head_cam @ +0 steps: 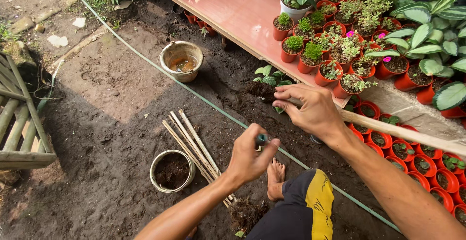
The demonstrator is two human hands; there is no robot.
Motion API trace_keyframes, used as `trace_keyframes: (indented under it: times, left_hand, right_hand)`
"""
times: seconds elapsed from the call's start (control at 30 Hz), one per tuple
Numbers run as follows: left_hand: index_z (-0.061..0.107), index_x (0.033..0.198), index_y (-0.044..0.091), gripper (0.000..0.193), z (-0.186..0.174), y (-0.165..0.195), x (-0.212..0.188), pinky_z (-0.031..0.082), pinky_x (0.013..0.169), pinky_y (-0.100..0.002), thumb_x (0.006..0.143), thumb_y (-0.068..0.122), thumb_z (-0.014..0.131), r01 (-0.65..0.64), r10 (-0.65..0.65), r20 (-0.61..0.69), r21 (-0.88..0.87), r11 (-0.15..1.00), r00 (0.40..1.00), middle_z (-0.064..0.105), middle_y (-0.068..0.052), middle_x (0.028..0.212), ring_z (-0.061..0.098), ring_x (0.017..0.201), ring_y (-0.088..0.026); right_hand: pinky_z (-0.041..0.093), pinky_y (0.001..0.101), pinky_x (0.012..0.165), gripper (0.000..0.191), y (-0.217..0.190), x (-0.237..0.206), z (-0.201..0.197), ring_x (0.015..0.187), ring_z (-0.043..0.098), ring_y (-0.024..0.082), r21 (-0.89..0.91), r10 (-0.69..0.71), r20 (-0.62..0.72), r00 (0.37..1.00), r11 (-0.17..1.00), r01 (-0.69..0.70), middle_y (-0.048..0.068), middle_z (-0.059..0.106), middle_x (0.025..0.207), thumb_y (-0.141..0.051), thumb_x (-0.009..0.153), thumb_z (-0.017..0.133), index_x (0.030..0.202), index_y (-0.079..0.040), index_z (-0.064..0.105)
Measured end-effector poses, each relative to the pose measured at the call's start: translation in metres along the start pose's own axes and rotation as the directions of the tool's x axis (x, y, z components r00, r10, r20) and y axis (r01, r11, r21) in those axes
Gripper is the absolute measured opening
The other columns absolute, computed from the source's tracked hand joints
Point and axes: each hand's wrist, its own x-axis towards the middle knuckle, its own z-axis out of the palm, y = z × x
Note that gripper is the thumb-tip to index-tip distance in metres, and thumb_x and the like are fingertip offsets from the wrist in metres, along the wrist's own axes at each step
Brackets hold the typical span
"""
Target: The person sits on the ground at a plant nursery and trims the root ball of a plant, pulling apart the root mass and cutting roots with scissors. They then use a small cutting tool to trim more root material and place trimmed roots aside near the potted plants.
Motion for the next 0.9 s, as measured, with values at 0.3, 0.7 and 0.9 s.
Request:
trace_keyframes:
  times: [0.3, 0.7, 0.9]
  left_hand:
    - [0.06, 0.082, 0.013, 0.021, -0.091, -0.001, 0.114, 0.051, 0.059, -0.037, 0.077, 0.016, 0.08, -0.661, 0.537, 0.393, 0.337, 0.671, 0.746, 0.062, -0.003, 0.075, 0.062, 0.068, -0.022]
    - [0.047, 0.076, 0.014, 0.035, 0.016, -0.026, 0.002, 0.035, 0.048, -0.028, 0.096, 0.026, 0.073, 0.118, -0.163, -0.137, -0.287, 0.951, 0.977, 0.044, 0.005, 0.067, 0.041, 0.056, -0.009]
    - [0.053, 0.081, 0.014, 0.022, -0.034, 0.01, 0.044, 0.042, 0.047, -0.032, 0.085, -0.003, 0.067, -0.608, 0.551, 0.287, 0.537, 0.585, 0.784, 0.053, 0.001, 0.071, 0.048, 0.056, -0.012]
  right_hand:
    - [0.061, 0.0318, 0.076, 0.016, -0.001, -0.011, 0.003, 0.087, 0.076, 0.017, -0.069, -0.226, 0.297, 0.928, 0.964, 0.256, 0.002, 0.081, 0.103, -0.007, 0.075, 0.08, 0.089, -0.015, 0.083]
    - [0.064, 0.0288, 0.08, 0.019, -0.013, -0.004, 0.004, 0.093, 0.078, 0.018, 0.03, 0.019, 0.053, 0.998, 0.999, -0.02, 0.007, 0.078, 0.11, -0.016, 0.082, 0.083, 0.1, -0.01, 0.08]
    - [0.06, 0.0347, 0.076, 0.021, -0.008, -0.004, 0.001, 0.084, 0.076, 0.023, -0.186, -0.007, 0.119, 0.993, 0.982, 0.03, 0.007, 0.08, 0.101, -0.022, 0.079, 0.085, 0.096, -0.01, 0.082]
